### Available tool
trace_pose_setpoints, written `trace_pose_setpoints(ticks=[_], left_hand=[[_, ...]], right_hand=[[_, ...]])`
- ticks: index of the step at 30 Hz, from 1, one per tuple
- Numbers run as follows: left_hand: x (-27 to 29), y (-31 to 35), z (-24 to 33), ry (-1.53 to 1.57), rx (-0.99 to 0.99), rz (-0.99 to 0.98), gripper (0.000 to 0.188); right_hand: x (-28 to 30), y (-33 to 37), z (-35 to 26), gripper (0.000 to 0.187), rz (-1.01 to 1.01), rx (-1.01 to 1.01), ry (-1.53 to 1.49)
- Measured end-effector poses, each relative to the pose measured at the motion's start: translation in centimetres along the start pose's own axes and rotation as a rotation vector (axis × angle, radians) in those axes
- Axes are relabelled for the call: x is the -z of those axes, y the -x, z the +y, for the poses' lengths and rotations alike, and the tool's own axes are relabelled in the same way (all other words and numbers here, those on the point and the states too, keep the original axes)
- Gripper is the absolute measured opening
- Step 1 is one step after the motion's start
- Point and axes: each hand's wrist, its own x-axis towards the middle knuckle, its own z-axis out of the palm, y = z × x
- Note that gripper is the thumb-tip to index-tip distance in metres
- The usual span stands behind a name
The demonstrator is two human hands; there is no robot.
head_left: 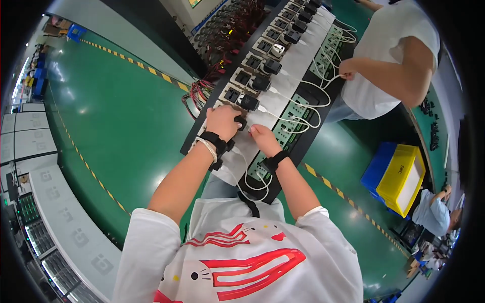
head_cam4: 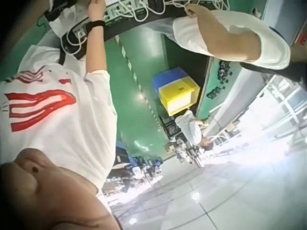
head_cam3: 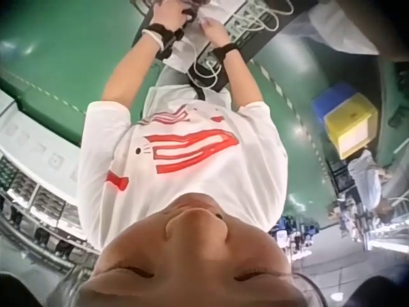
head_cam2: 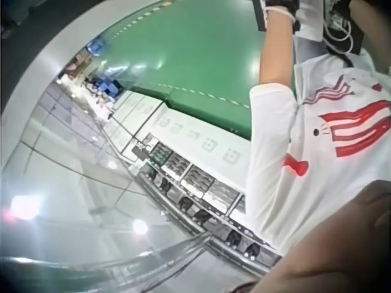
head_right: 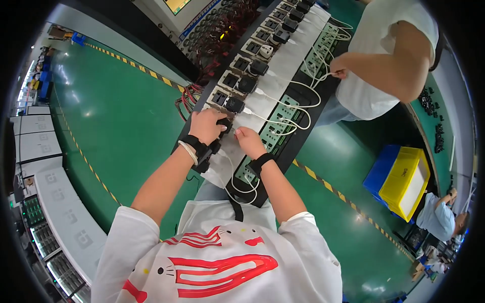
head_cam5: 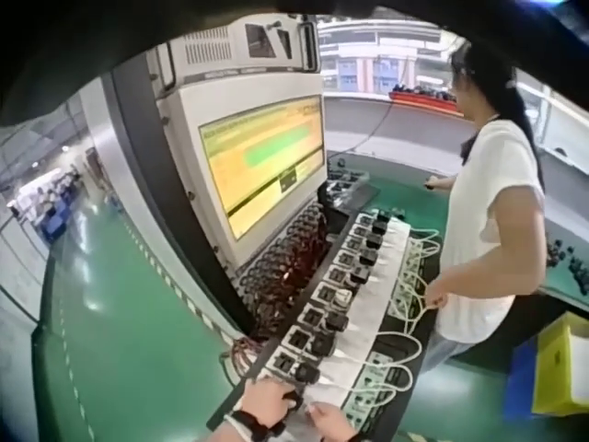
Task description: The person removes chargers from a power strip, unplugs the USB cables, and places the chargers on a conveyor belt before plugging a new set of chargers into the strip and cables.
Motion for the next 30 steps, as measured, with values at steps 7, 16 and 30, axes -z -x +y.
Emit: trace_pose_setpoints(ticks=[7,16,30], left_hand=[[-0.3,-0.4,-1.0,0.133,-0.097,-0.011,0.030],[-0.3,-0.8,-2.0,0.240,-0.119,0.010,0.033],[0.0,-0.7,-1.4,0.101,-0.188,0.008,0.032]], right_hand=[[1.4,-1.1,0.6,0.026,-0.108,-0.035,0.004],[1.1,0.2,-1.6,0.028,-0.076,0.027,0.078],[0.3,-0.8,-1.7,0.031,0.012,-0.064,0.184]])
